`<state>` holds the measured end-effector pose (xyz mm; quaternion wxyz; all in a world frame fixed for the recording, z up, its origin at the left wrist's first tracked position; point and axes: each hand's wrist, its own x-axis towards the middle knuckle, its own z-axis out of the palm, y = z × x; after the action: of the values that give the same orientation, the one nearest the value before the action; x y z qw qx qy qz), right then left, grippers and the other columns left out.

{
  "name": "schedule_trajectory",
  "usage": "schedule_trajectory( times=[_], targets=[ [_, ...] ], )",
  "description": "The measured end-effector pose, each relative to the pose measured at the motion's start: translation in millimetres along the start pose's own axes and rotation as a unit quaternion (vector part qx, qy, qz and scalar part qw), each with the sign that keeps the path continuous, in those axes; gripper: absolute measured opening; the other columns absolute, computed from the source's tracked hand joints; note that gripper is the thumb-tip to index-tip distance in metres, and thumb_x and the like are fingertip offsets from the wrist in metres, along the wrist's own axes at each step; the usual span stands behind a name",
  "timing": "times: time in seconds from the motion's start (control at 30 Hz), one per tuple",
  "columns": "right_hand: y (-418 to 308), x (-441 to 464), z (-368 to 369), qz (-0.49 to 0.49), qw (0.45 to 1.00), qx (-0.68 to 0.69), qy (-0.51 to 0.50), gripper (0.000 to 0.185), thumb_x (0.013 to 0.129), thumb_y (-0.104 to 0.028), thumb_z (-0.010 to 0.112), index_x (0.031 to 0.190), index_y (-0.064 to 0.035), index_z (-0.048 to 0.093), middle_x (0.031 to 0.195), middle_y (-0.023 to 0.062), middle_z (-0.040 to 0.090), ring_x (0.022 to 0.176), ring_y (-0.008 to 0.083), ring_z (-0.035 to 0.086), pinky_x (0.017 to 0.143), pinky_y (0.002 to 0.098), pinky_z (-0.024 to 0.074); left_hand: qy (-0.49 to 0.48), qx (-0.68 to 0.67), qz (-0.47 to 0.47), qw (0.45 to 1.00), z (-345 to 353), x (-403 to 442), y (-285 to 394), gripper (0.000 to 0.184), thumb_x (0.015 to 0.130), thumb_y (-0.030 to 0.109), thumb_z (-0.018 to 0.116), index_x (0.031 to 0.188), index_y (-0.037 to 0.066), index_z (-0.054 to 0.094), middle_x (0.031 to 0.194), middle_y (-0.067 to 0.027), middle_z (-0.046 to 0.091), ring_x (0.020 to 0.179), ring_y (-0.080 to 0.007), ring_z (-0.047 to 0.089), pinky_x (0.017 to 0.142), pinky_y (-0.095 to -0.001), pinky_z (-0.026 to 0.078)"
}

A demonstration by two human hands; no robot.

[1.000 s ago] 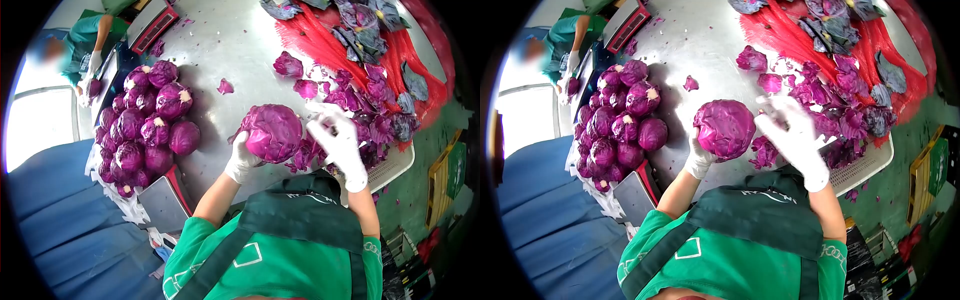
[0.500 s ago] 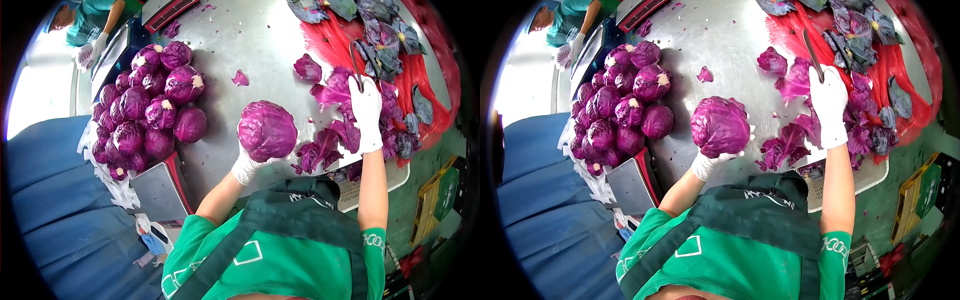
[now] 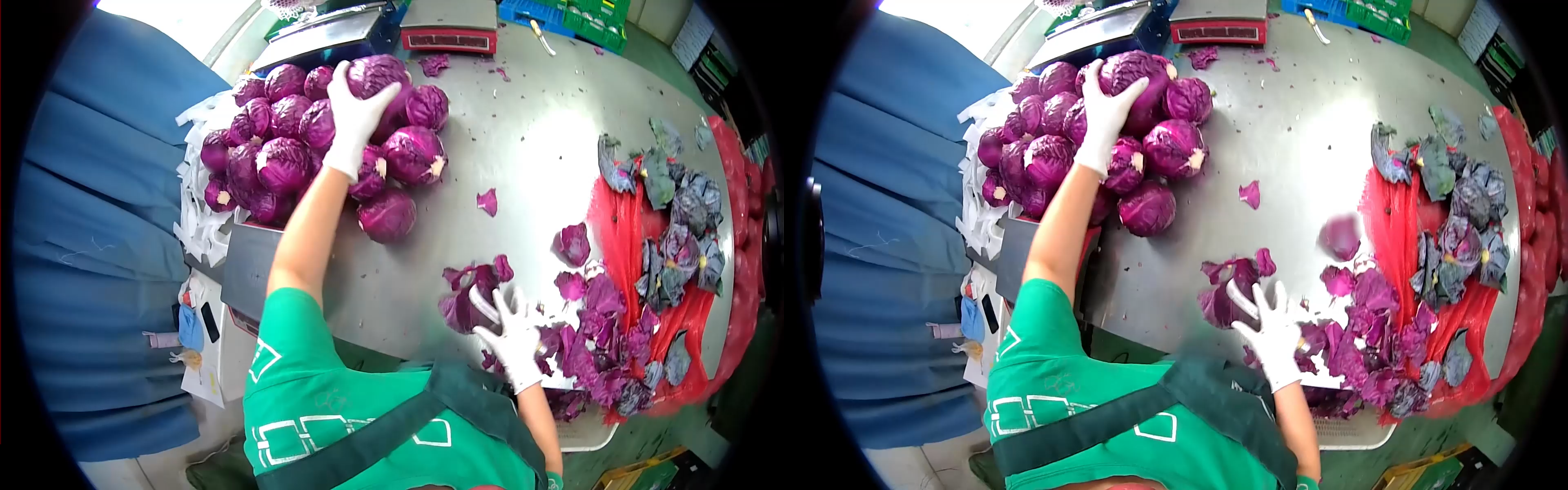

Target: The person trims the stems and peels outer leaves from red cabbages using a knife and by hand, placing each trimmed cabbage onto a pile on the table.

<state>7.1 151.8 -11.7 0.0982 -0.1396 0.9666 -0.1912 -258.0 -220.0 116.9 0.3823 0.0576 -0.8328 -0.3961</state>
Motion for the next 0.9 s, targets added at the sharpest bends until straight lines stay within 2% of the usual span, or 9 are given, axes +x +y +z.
schedule_trajectory(
  times=[0.2, 0.3, 0.43, 0.5, 0.57, 0.63, 0.73, 0.8, 0.9],
  targets=[
    [0.1, 14.3, 11.2, 0.039, 0.999, -0.001, -0.006, 0.079, 0.070, -0.048, 0.080, 0.141, -0.0270, 0.052, 0.147, 0.0167, 0.040, 0.125, 0.0380, 0.045, 0.092, 0.0462, 0.0516, -0.021, 0.453, 0.012, 0.891, -13.2, 97.6, -75.9, 0.106, 0.060, 0.065, 0.082, 0.138, 0.005, 0.042, 0.121, -0.0259, 0.055, 0.114, -0.0419, 0.053, 0.094, -0.0499, 0.047],
    [19.5, 5.8, -1.1, 0.154, 0.988, -0.009, 0.023, 0.073, 0.075, -0.047, 0.077, 0.141, -0.0273, 0.051, 0.148, 0.0183, 0.037, 0.123, 0.0408, 0.045, 0.092, 0.0476, 0.0514, -0.071, 0.421, -0.135, 0.894, -11.7, 115.5, -78.4, 0.107, 0.059, 0.071, 0.079, 0.138, 0.008, 0.044, 0.132, -0.0285, 0.050, 0.123, -0.0439, 0.052, 0.100, -0.0516, 0.047],
    [80.5, -40.6, -8.2, 0.241, 0.957, -0.072, 0.142, 0.076, 0.079, -0.047, 0.075, 0.146, -0.0258, 0.046, 0.150, 0.0212, 0.036, 0.127, 0.0439, 0.042, 0.099, 0.0496, 0.0458, -0.247, 0.465, -0.110, 0.843, 3.9, 163.2, -154.6, 0.104, 0.066, 0.068, 0.073, 0.146, 0.010, 0.042, 0.139, -0.0260, 0.051, 0.131, -0.0415, 0.048, 0.104, -0.0494, 0.044],
    [97.6, -74.4, -22.8, 0.401, 0.909, 0.016, 0.111, 0.077, 0.080, -0.048, 0.073, 0.147, -0.0243, 0.045, 0.150, 0.0220, 0.036, 0.132, 0.0474, 0.039, 0.107, 0.0511, 0.0385, -0.370, 0.345, -0.139, 0.851, 16.8, 213.5, -278.7, 0.098, 0.069, 0.068, 0.071, 0.148, 0.017, 0.042, 0.145, -0.0218, 0.048, 0.134, -0.0398, 0.045, 0.107, -0.0486, 0.041],
    [125.0, -124.2, -17.3, 0.446, 0.885, -0.015, 0.134, 0.075, 0.082, -0.047, 0.072, 0.147, -0.0258, 0.044, 0.149, 0.0222, 0.038, 0.133, 0.0460, 0.039, 0.108, 0.0521, 0.0384, -0.262, 0.547, -0.182, 0.774, 30.7, 167.8, -169.1, 0.088, 0.077, 0.061, 0.070, 0.149, 0.018, 0.041, 0.148, -0.0203, 0.045, 0.139, -0.0390, 0.039, 0.107, -0.0509, 0.040],
    [137.3, -172.7, -14.8, 0.501, 0.843, 0.033, 0.193, 0.070, 0.085, -0.047, 0.068, 0.147, -0.0277, 0.043, 0.147, 0.0221, 0.039, 0.135, 0.0390, 0.041, 0.108, 0.0490, 0.0389, -0.176, 0.572, -0.111, 0.794, 44.1, 118.5, -72.3, 0.081, 0.084, 0.053, 0.067, 0.149, 0.014, 0.038, 0.149, -0.0198, 0.042, 0.143, -0.0394, 0.030, 0.108, -0.0526, 0.038],
    [174.6, -256.0, 28.5, 0.633, 0.739, -0.014, 0.231, 0.055, 0.088, -0.045, 0.066, 0.138, -0.0233, 0.055, 0.141, 0.0231, 0.045, 0.126, 0.0419, 0.049, 0.104, 0.0455, 0.0423, -0.081, 0.410, 0.217, 0.882, 77.8, 82.4, -29.8, 0.065, 0.083, 0.037, 0.069, 0.137, 0.006, 0.049, 0.135, -0.0196, 0.051, 0.128, -0.0415, 0.044, 0.106, -0.0509, 0.038],
    [179.8, -296.1, 46.2, 0.725, 0.620, 0.041, 0.297, 0.053, 0.087, -0.039, 0.067, 0.137, -0.0239, 0.056, 0.123, 0.0221, 0.054, 0.109, 0.0382, 0.059, 0.097, 0.0429, 0.0468, -0.225, 0.151, 0.350, 0.897, 101.0, 15.4, 50.6, 0.062, 0.073, 0.011, 0.070, 0.131, 0.002, 0.052, 0.126, -0.0210, 0.054, 0.119, -0.0382, 0.051, 0.105, -0.0427, 0.039],
    [187.6, -324.2, 81.4, 0.670, 0.649, 0.067, 0.355, 0.043, 0.088, -0.026, 0.070, 0.128, -0.0115, 0.062, 0.115, 0.0162, 0.056, 0.098, 0.0304, 0.063, 0.089, 0.0385, 0.0504, -0.465, 0.079, 0.378, 0.796, 137.2, -105.5, 49.6, 0.086, 0.063, 0.016, 0.081, 0.140, 0.002, 0.045, 0.138, -0.0285, 0.044, 0.131, -0.0488, 0.038, 0.111, -0.0494, 0.033]
  ],
)
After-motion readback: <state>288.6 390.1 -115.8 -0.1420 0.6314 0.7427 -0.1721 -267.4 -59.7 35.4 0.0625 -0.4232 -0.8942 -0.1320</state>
